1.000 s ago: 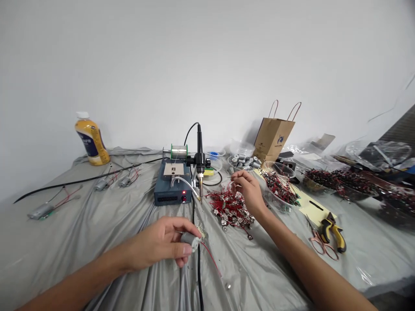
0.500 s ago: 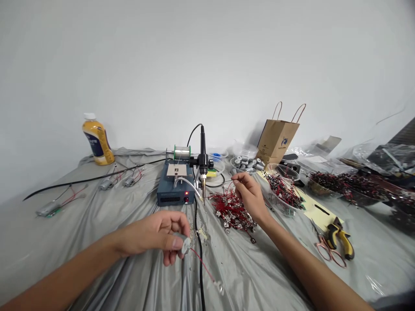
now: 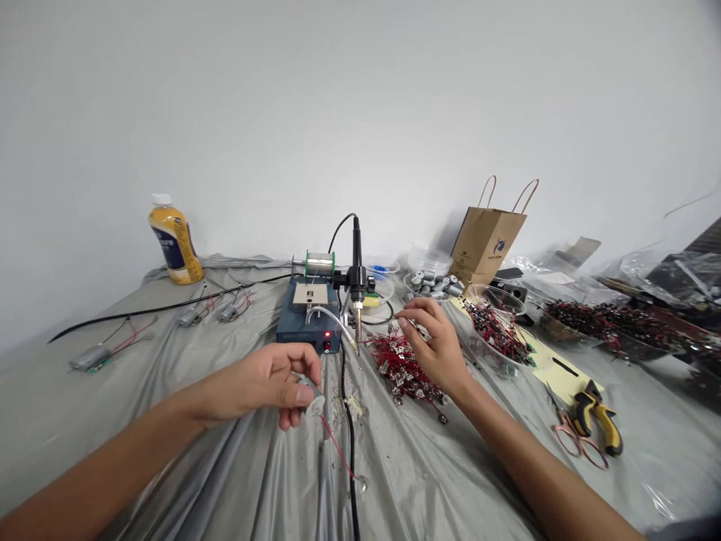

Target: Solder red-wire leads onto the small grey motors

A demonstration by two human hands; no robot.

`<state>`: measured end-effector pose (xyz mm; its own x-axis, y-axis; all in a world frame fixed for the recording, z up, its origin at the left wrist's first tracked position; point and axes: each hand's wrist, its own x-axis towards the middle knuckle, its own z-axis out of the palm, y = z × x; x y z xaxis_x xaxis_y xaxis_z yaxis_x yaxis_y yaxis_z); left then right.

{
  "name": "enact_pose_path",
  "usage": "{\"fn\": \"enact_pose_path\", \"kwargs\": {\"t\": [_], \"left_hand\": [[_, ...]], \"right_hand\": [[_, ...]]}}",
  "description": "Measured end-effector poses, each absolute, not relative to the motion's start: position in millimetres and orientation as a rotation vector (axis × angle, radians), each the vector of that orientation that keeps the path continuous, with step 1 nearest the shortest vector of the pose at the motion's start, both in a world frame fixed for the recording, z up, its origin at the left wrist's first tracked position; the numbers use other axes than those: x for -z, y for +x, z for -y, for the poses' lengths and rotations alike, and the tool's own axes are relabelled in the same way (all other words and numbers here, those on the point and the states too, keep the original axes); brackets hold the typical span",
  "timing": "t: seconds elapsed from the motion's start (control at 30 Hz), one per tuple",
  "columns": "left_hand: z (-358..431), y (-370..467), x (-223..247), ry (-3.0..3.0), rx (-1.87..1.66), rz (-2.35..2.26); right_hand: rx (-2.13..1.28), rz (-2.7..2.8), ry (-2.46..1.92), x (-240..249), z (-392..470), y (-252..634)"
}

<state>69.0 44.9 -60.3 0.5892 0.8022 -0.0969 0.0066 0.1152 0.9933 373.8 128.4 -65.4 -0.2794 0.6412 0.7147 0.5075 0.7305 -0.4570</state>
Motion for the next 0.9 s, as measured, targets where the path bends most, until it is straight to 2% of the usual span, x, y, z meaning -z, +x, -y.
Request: {"fn": "enact_pose_path", "kwargs": {"t": [0.73, 0.9], "left_hand": [[-47.5, 78.4, 67.8, 1.382, -0.79, -0.845], [-49.6, 82.0, 68.2, 1.382, -0.928, -0.879]], "right_hand": [[-0.304, 1.865, -0.9, 66.9, -120.6, 368.8], [-0.331, 1.859, -0.885, 69.6, -122.1, 369.4]]}}
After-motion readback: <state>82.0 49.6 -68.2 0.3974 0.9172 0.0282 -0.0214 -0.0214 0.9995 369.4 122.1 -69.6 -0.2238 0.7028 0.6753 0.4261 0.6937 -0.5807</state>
